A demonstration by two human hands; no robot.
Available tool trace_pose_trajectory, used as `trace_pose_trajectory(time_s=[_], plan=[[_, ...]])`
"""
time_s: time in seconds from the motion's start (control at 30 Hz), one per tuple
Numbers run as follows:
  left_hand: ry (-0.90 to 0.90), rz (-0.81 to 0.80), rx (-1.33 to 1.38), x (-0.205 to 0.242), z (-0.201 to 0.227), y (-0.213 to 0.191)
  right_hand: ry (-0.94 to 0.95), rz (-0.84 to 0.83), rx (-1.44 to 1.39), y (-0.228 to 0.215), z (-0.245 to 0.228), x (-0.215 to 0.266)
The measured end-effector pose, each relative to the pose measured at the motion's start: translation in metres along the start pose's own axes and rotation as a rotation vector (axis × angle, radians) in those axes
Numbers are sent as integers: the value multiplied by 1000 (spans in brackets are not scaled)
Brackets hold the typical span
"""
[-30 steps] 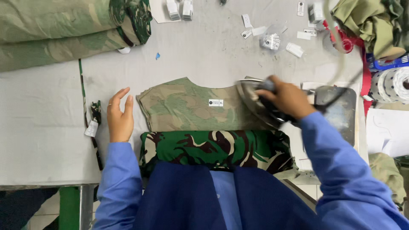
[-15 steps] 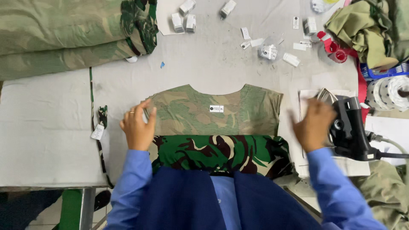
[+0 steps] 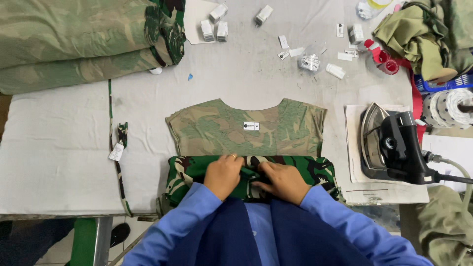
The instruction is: The person irons a camouflage-patterned shirt on a white table. They repeatedly pick up small white tags, place them on the shirt's collar area, and press them with a steam iron. The person also folds the shirt and adjusts its position on the table throughout the process.
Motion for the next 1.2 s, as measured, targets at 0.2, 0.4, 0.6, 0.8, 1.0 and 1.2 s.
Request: trace_pose_trajectory(time_s=[0.2, 0.4, 0.6, 0.8, 1.0, 1.2], plan=[[-412, -186, 31, -14, -80, -82, 421, -149, 264, -58, 83, 11], [-651, -70, 249, -80, -182, -19, 583, 86, -54, -30, 221, -66], [-660, -44, 226, -89, -147, -44, 531, 46, -55, -58, 165, -88], [-687, 123, 85, -83, -177, -10, 527, 296, 131, -14, 202, -84], [13, 292, -69, -90, -96, -43, -129, 340, 197, -8, 142, -94], [-710, -30, -310, -62, -121, -14, 156, 618, 438, -75, 223, -150]])
Point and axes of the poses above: each hand's wrist, its own x-axis away from the middle knuckle, its own y-axis out of the palm, z = x × y, the point moved 4 cm from there along -x, towards the middle knuckle, and after that the axes turned 8 degrees about z, right-handed, at the moved point
